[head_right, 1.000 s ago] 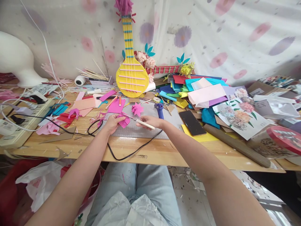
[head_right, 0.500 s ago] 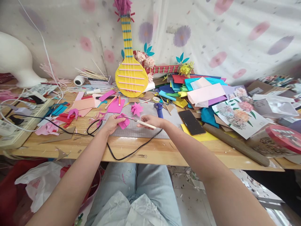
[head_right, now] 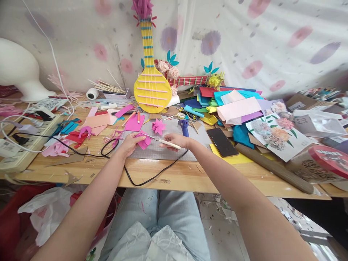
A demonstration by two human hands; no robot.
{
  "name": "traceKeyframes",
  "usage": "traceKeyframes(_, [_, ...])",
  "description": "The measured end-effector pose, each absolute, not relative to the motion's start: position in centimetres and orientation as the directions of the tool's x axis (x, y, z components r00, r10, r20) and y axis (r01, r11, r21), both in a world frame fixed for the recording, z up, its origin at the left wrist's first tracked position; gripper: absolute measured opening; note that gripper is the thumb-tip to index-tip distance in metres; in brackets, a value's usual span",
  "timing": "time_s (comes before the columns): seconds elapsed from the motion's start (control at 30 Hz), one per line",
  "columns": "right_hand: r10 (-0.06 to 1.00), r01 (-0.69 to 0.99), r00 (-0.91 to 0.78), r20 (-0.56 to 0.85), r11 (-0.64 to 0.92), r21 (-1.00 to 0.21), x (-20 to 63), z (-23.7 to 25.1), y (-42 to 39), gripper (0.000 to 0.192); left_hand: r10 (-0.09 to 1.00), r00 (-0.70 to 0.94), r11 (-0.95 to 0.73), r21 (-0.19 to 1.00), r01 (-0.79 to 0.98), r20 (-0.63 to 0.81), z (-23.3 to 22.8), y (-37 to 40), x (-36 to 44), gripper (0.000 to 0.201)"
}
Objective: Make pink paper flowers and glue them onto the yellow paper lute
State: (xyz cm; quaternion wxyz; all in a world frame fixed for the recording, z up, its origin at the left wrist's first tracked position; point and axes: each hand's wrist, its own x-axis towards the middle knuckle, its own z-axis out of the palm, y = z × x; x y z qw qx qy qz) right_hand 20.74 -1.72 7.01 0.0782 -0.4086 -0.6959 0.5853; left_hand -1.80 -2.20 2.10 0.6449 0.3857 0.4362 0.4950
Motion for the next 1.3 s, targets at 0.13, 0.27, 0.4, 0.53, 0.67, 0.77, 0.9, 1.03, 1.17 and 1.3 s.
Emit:
traceKeyframes(0.13, [0.647, 0.439, -0.692, -0.320, 0.025, -0.898, 21.4, 6.9, -1.7, 0.043, 0.990, 0.051, 0.143, 0.916, -0.375, -0.133, 2.1, -2.1, -1.8, 0.033])
traceKeyframes(0.27, [0.696, 0.335, -0.682, -0.225, 0.025, -0.942, 21.5, 7.1, -2.2, 0.042, 0.993, -0.046, 0.074, 0.896, -0.437, -0.104, 2.2, -1.9, -1.9, 0.036])
traceKeyframes(0.4, [0.802, 0.191, -0.578, -0.150, -0.045, -0.981, 19.7, 7.2, -2.7, 0.040, 0.998, -0.020, 0.037, 0.880, -0.474, -0.053, 2.3, -1.9, -1.7, 0.033])
traceKeyframes(0.53, [0.946, 0.094, -0.300, -0.124, -0.100, -0.991, 16.6, 6.3, -2.2, 0.050, 0.999, 0.035, 0.030, 0.893, -0.449, -0.016, 2.2, -2.1, -1.4, 0.034])
traceKeyframes(0.67, [0.980, 0.063, -0.183, -0.075, -0.064, -0.996, 14.1, 4.8, -1.5, 0.060, 0.999, 0.047, 0.014, 0.901, -0.434, 0.007, 2.1, -2.2, -1.5, 0.036])
traceKeyframes(0.77, [0.993, 0.100, -0.117, -0.006, 0.006, -0.995, 13.4, 4.0, -1.4, 0.054, 0.999, 0.032, 0.025, 0.898, -0.440, -0.012, 2.1, -2.2, -1.4, 0.037])
traceKeyframes(0.9, [0.980, 0.342, -0.059, 0.189, 0.198, -0.919, 13.6, 4.3, -1.7, 0.038, 0.997, -0.073, -0.005, 0.890, -0.456, -0.031, 2.1, -2.0, -1.2, 0.041])
traceKeyframes(1.03, [0.929, 0.725, -0.088, 0.359, 0.307, -0.617, 13.8, 5.4, -2.0, 0.023, 0.982, -0.184, -0.031, 0.918, -0.395, -0.046, 2.1, -2.1, -1.1, 0.037])
traceKeyframes(1.17, [0.845, 0.860, -0.346, 0.407, 0.459, -0.222, 13.4, 5.8, -2.2, 0.019, 0.993, 0.065, 0.118, 0.916, -0.384, -0.101, 2.3, -2.6, -1.0, 0.029])
traceKeyframes(1.3, [0.727, 0.782, -0.588, 0.355, 0.623, 0.021, 12.8, 5.6, -2.5, 0.019, 0.984, 0.148, 0.154, 0.884, -0.441, -0.098, 2.4, -2.9, -1.0, 0.021])
